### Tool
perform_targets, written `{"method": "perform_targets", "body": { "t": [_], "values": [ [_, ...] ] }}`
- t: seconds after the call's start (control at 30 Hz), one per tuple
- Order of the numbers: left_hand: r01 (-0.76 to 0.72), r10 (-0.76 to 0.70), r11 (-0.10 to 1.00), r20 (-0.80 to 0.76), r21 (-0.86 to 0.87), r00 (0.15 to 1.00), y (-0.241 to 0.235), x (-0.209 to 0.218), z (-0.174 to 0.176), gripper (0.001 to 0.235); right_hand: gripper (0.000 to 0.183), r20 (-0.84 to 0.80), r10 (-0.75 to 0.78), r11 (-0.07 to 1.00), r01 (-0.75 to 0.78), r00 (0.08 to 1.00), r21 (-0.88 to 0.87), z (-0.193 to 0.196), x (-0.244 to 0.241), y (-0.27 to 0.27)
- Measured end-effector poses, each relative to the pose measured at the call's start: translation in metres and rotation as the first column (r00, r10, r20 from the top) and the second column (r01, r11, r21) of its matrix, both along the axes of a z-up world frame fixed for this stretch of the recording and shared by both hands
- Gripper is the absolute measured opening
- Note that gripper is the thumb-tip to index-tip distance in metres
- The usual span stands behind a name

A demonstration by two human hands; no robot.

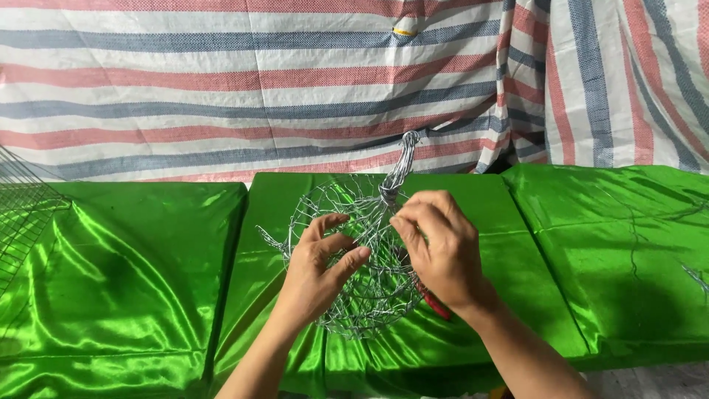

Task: Forming a wire mesh base by hand and using pliers to bend and shape the material.

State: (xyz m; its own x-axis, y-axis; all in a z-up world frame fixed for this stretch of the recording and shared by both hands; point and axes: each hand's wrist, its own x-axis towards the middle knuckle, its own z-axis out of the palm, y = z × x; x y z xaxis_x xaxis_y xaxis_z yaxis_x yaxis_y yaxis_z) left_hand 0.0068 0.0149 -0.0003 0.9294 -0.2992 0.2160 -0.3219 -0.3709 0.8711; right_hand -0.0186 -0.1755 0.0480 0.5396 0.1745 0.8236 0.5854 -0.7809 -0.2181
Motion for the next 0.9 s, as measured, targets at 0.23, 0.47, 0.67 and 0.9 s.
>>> {"method": "perform_targets", "body": {
  "t": [0.23,0.47,0.67,0.9],
  "values": [
    [0.004,-0.005,1.0,0.093,0.009,0.996,-0.002,-0.001,-0.004,0.045,0.008,-0.264,0.274,0.906,-0.157,0.925,0.393,-0.017,0.022,-0.013],
    [0.035,-0.036,0.999,0.122,0.01,0.992,-0.002,-0.001,-0.005,0.053,0.015,-0.247,0.406,0.819,-0.23,0.88,0.526,-0.036,0.035,-0.023],
    [0.034,-0.03,0.999,0.16,-0.026,0.987,-0.004,-0.001,-0.013,0.054,0.013,-0.217,0.633,0.584,-0.275,0.743,0.764,-0.04,0.043,-0.029],
    [0.007,0.023,0.995,0.309,-0.096,0.951,-0.005,-0.001,-0.02,0.049,0.05,-0.159,0.796,0.445,-0.387,0.584,0.807,-0.041,0.031,-0.045]
  ]
}}
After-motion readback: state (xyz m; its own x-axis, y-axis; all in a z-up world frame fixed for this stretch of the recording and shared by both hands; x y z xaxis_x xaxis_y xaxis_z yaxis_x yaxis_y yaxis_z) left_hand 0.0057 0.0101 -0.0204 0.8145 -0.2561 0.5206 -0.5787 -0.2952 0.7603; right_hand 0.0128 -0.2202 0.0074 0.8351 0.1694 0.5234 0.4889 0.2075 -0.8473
